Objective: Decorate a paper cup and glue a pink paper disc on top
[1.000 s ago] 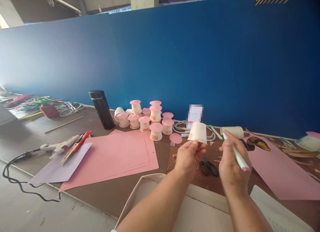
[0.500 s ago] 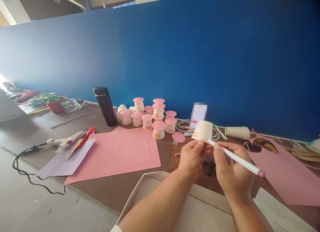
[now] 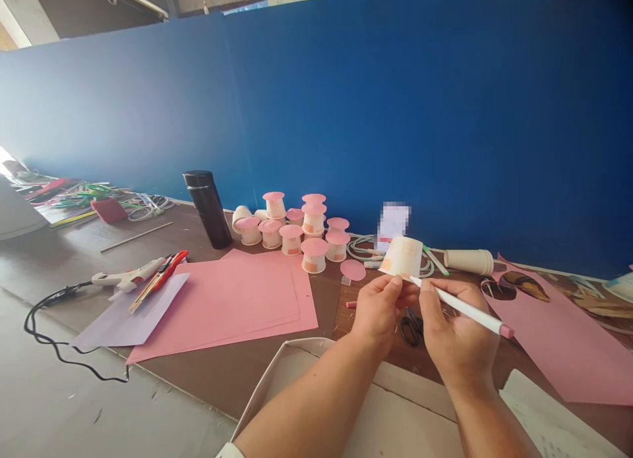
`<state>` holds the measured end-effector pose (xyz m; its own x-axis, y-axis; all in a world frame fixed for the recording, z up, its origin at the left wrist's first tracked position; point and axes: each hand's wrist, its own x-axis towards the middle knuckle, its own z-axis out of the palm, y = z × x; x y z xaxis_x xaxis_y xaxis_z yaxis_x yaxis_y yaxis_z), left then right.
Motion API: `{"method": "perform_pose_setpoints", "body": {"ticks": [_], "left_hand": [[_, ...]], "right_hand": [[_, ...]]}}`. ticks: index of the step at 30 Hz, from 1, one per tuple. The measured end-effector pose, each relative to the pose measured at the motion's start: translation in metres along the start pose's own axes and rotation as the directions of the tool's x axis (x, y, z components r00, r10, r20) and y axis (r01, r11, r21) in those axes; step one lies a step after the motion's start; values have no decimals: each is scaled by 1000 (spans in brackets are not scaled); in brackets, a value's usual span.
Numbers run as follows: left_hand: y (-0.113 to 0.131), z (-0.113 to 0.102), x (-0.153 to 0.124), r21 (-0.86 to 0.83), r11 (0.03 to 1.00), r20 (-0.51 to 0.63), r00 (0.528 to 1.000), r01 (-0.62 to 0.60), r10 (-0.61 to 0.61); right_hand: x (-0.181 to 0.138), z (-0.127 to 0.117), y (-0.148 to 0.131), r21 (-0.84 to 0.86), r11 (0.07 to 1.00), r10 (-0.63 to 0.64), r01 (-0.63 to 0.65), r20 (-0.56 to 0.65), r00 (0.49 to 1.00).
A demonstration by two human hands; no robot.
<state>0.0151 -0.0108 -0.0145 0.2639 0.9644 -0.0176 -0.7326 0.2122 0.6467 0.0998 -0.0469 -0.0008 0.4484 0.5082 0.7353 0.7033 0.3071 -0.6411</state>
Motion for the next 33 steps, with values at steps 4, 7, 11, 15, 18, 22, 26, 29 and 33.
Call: {"method": "perform_pose_setpoints", "body": {"ticks": [4, 7, 11, 15, 18, 22, 26, 29, 33], "left_hand": [[-1, -1, 1, 11, 1000, 2, 1000, -3, 2], [-2, -2, 2, 14, 1000, -5, 1000, -2, 2], [-3, -4, 3, 17, 1000, -8, 1000, -2, 2], [-3, -5, 3, 20, 1000, -15, 1000, -8, 9], [-3, -5, 3, 29, 1000, -14, 1000, -10, 10], [-3, -5, 3, 23, 1000, -27, 1000, -5, 6], [-2, -4, 2, 33, 999, -38, 999, 4, -3], [-2, -5, 3, 33, 999, -40, 999, 2, 0], [-2, -6, 3, 39, 999, -35, 999, 4, -3]], "right_hand": [[0, 0, 1, -12, 1000, -9, 9, -13, 1000], [-1, 1, 3, -7, 1000, -5, 5, -11, 1000], [0, 1, 6, -5, 1000, -6, 6, 4, 1000], [0, 0, 7, 0, 1000, 27, -27, 33, 999], [0, 0, 6, -9, 998, 55, -54, 23, 998], [0, 0, 5, -22, 999, 49, -49, 19, 999], [1, 0, 6, -46, 998, 48, -48, 5, 999], [1, 0, 7, -39, 999, 29, -28, 19, 999], [0, -1, 10, -46, 999, 19, -18, 7, 1000]]}}
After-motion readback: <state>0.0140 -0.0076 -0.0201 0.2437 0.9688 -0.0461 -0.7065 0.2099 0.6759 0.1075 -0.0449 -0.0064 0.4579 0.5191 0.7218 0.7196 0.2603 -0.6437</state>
